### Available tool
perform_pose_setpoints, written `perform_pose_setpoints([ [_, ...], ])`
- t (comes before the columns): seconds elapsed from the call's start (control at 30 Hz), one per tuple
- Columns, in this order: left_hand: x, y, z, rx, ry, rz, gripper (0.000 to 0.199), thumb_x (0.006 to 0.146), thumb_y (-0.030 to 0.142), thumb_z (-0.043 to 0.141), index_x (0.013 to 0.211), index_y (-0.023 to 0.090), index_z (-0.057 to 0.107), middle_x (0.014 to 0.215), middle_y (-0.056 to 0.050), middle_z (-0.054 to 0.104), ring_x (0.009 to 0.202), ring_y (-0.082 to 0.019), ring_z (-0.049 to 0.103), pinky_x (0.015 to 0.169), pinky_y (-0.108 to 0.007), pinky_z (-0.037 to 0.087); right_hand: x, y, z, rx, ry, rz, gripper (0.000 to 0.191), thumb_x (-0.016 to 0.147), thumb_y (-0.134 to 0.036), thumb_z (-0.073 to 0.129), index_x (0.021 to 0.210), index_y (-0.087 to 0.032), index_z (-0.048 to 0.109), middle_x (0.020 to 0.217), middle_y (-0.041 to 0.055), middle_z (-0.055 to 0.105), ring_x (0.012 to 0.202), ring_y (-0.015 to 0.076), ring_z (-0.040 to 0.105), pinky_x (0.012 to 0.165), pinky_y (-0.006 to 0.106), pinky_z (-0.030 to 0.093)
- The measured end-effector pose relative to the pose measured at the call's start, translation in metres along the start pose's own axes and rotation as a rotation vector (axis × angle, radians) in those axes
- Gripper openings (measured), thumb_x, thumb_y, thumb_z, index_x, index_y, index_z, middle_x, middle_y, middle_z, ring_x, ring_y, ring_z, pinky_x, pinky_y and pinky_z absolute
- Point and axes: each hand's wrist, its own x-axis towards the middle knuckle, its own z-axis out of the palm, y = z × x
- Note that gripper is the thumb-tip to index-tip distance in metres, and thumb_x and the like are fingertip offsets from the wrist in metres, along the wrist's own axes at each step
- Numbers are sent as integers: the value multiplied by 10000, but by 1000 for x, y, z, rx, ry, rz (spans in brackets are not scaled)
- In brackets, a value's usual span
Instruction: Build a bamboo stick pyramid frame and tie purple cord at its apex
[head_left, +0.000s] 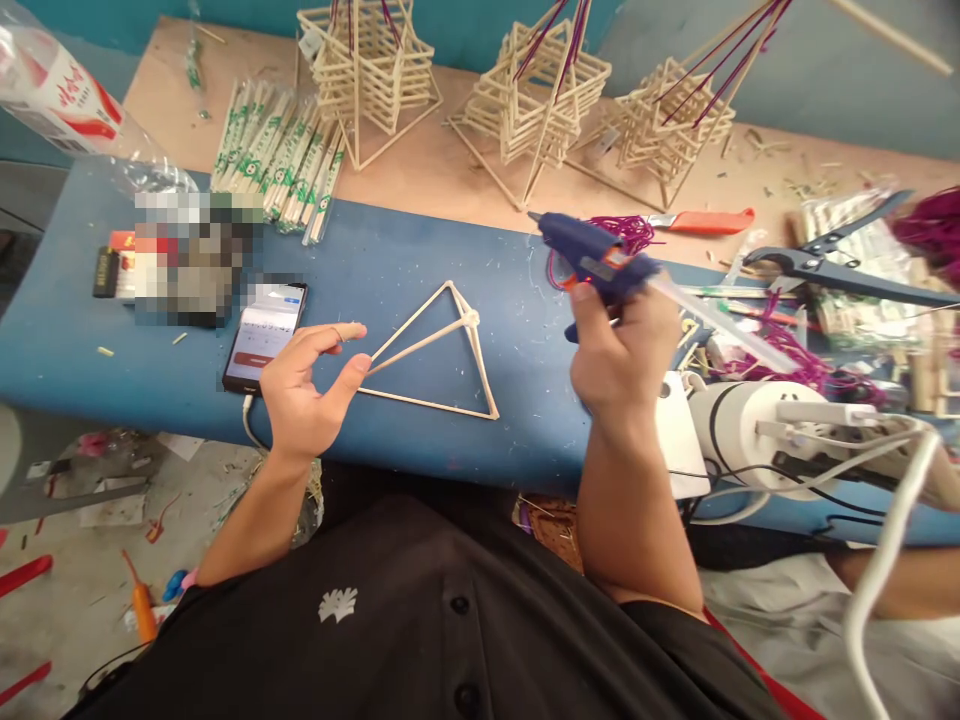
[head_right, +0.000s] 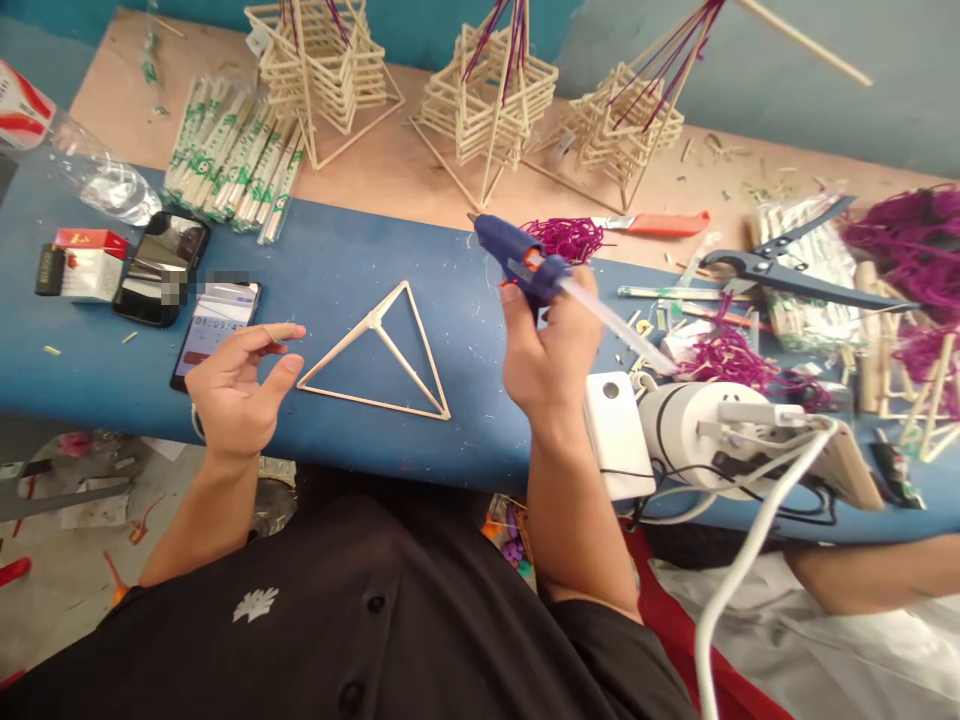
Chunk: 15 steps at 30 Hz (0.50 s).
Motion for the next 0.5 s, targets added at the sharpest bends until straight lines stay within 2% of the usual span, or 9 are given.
perform_pose_setpoints([
  [0.07,1,1,-5,-10,-9,4,194,923,267,822,1113,246,850,1116,-54,862,1036,-204,780,878,-357,603,2,9,15,-18,44,42,167,917,-403,708,897,-240,676,938,47,625,876,223,593,844,439,525],
  [0.17,6,6,-15,21,-33,49,155,918,254,821,1069,249,852,1075,-40,864,987,-192,770,885,-357,595,5,15,32,-11,20,142,184,890,-334,703,776,-233,600,919,32,609,854,208,586,855,431,518],
  [0.27,13,11,-24,90,-37,47,118,929,289,810,1028,244,858,1036,-30,863,957,-184,771,892,-350,602,6,16,40,-58,-12,196,231,893,-304,697,735,-229,547,881,24,579,851,200,570,884,423,505],
  [0.4,25,15,-34,107,-14,51,100,928,310,816,991,249,865,1001,-24,859,919,-174,760,839,-332,596,8,17,43,-162,-53,225,168,917,-314,672,806,-217,592,930,43,594,885,210,568,928,431,500],
  [0.5,39,17,-42,111,-8,103,80,927,340,831,971,282,863,987,-17,856,939,-198,778,900,-385,609,9,19,45,-189,-75,228,112,920,-315,651,932,-205,669,971,71,635,931,241,581,966,462,500],
])
